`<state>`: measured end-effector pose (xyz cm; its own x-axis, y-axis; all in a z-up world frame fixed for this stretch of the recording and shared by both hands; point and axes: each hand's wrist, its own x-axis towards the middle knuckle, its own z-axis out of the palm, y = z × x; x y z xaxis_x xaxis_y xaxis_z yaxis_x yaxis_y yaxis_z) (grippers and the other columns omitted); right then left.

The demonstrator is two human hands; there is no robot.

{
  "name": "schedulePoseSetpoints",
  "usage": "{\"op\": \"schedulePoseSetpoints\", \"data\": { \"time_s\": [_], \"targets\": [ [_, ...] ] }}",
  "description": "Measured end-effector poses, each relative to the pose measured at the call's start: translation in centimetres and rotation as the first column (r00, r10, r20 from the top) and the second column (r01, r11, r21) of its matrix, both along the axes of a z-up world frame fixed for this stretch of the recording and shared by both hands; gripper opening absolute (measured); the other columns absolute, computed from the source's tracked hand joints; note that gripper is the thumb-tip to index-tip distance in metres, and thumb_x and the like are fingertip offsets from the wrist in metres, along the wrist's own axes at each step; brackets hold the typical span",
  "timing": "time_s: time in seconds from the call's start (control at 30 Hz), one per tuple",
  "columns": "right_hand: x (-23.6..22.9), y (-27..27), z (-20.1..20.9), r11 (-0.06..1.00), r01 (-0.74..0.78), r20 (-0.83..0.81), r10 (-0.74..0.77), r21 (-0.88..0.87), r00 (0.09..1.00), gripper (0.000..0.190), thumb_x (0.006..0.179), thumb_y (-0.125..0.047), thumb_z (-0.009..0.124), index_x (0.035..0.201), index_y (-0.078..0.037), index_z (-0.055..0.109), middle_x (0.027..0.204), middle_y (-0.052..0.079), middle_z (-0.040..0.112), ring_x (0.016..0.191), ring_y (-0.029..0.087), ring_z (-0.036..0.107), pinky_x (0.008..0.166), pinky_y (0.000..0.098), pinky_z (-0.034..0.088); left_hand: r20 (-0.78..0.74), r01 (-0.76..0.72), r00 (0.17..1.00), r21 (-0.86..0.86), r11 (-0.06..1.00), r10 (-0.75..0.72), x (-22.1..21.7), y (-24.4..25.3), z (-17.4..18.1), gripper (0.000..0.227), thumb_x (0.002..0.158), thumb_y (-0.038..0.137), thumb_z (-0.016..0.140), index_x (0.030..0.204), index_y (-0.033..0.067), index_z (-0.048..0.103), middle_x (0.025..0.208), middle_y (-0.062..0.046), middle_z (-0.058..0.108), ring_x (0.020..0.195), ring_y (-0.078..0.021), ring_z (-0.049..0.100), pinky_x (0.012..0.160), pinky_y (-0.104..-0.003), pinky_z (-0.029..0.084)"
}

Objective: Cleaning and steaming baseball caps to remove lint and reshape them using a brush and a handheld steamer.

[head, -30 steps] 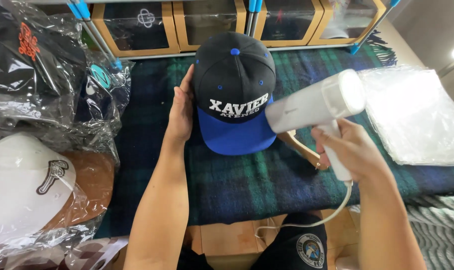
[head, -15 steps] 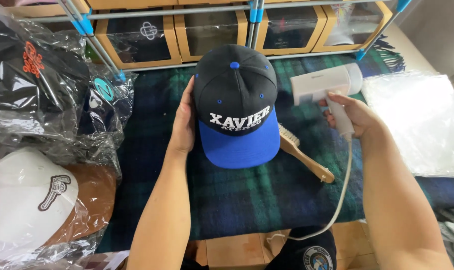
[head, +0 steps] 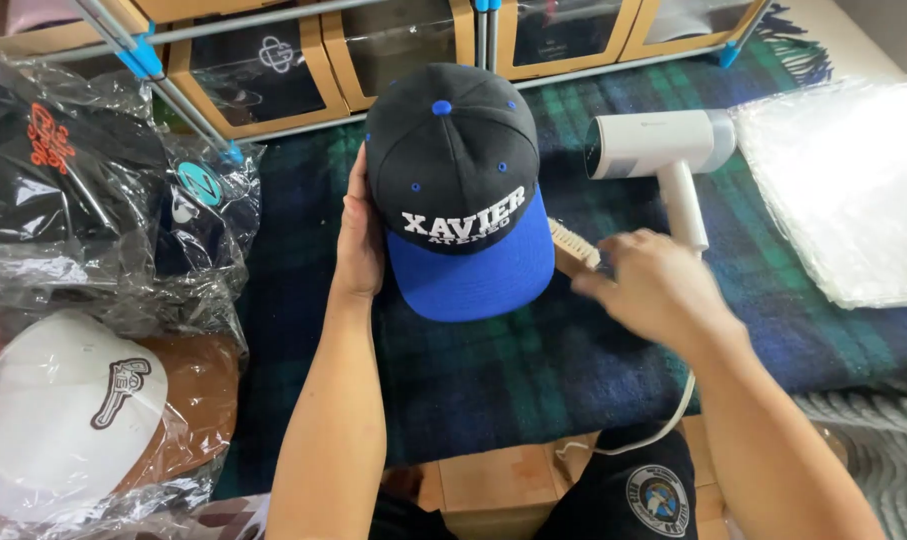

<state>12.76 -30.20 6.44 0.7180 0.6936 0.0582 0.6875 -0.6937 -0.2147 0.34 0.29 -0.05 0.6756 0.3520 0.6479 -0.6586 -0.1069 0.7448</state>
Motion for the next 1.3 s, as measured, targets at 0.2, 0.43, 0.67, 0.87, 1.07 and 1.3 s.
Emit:
{"op": "schedulePoseSetpoints", "data": {
  "time_s": [0.2, 0.43, 0.67, 0.87, 1.07, 1.3],
  "targets": [
    [4.0, -2.0, -7.2, 0.972, 0.152, 0.143, -0.179, 0.181, 0.973, 0.023, 0.1, -0.035, 0.062, 0.118, -0.029, 0.075, 0.088, 0.002, 0.076, 0.082, 0.037, 0.076, 0.077, 0.0516, 0.06, 0.005, 0.008, 1.0, 0.019, 1.0, -0.008, 0.1, 0.2, -0.4, 0.083, 0.108, 0.066, 0.03, 0.165, 0.0063, 0.019, 0.164, -0.018, 0.038, 0.149, -0.0298, 0.042, 0.128, -0.045, 0.032],
    [2.6, -0.4, -2.4, 0.821, 0.078, -0.083, -0.037, 0.565, 0.996, 0.019, 0.101, -0.026, 0.065, 0.12, -0.027, 0.068, 0.092, 0.003, 0.075, 0.093, 0.038, 0.071, 0.083, 0.0548, 0.054, 0.024, 0.031, 0.999, -0.002, 1.0, -0.031, 0.7, 1.0, -1.3, 0.082, 0.109, 0.064, 0.031, 0.165, 0.0066, 0.018, 0.163, -0.018, 0.039, 0.148, -0.0288, 0.043, 0.128, -0.045, 0.032],
    [-0.6, 0.0, -1.7, 0.756, -0.394, 0.164, 0.364, 0.523, 0.917, 0.005, 0.088, -0.026, 0.073, 0.091, -0.023, 0.072, 0.074, 0.003, 0.073, 0.069, 0.036, 0.072, 0.063, 0.0497, 0.058, 0.0, -0.009, 1.0, 0.007, 1.0, 0.009, 0.3, 0.5, -0.7, 0.084, 0.107, 0.067, 0.031, 0.165, 0.0068, 0.018, 0.164, -0.018, 0.038, 0.149, -0.0296, 0.041, 0.128, -0.045, 0.032],
    [0.7, 1.1, -1.3, 0.844, -0.258, 0.213, 0.175, 0.471, 0.961, 0.015, 0.095, -0.035, 0.074, 0.098, -0.021, 0.072, 0.078, 0.0, 0.074, 0.075, 0.032, 0.072, 0.072, 0.0486, 0.057, 0.02, 0.009, 1.0, -0.025, 1.0, -0.008, 0.4, 0.0, -0.2, 0.083, 0.108, 0.067, 0.032, 0.165, 0.007, 0.02, 0.163, -0.018, 0.039, 0.148, -0.0299, 0.043, 0.127, -0.046, 0.033],
    [-3.7, 1.2, 1.0, 0.886, -0.307, 0.271, 0.218, 0.347, 0.938, 0.013, 0.092, -0.036, 0.07, 0.101, -0.025, 0.07, 0.079, 0.001, 0.073, 0.069, 0.035, 0.071, 0.066, 0.0531, 0.058, 0.033, 0.018, 0.999, -0.06, 0.998, -0.016, 0.3, 0.8, -0.8, 0.082, 0.107, 0.068, 0.02, 0.162, 0.0079, 0.03, 0.16, -0.012, 0.044, 0.147, -0.0255, 0.045, 0.127, -0.041, 0.032],
    [-8.4, 4.1, 2.0, 0.898, -0.346, 0.328, 0.252, 0.271, 0.911, 0.009, 0.101, -0.039, 0.056, 0.104, -0.037, 0.064, 0.075, -0.005, 0.063, 0.062, 0.028, 0.068, 0.054, 0.0444, 0.057, -0.012, 0.055, 0.998, -0.261, 0.964, -0.06, -0.1, 0.8, -0.5, 0.099, 0.099, 0.08, 0.009, 0.16, 0.0074, 0.039, 0.159, -0.012, 0.047, 0.148, -0.0283, 0.043, 0.128, -0.043, 0.029]
  ]
}}
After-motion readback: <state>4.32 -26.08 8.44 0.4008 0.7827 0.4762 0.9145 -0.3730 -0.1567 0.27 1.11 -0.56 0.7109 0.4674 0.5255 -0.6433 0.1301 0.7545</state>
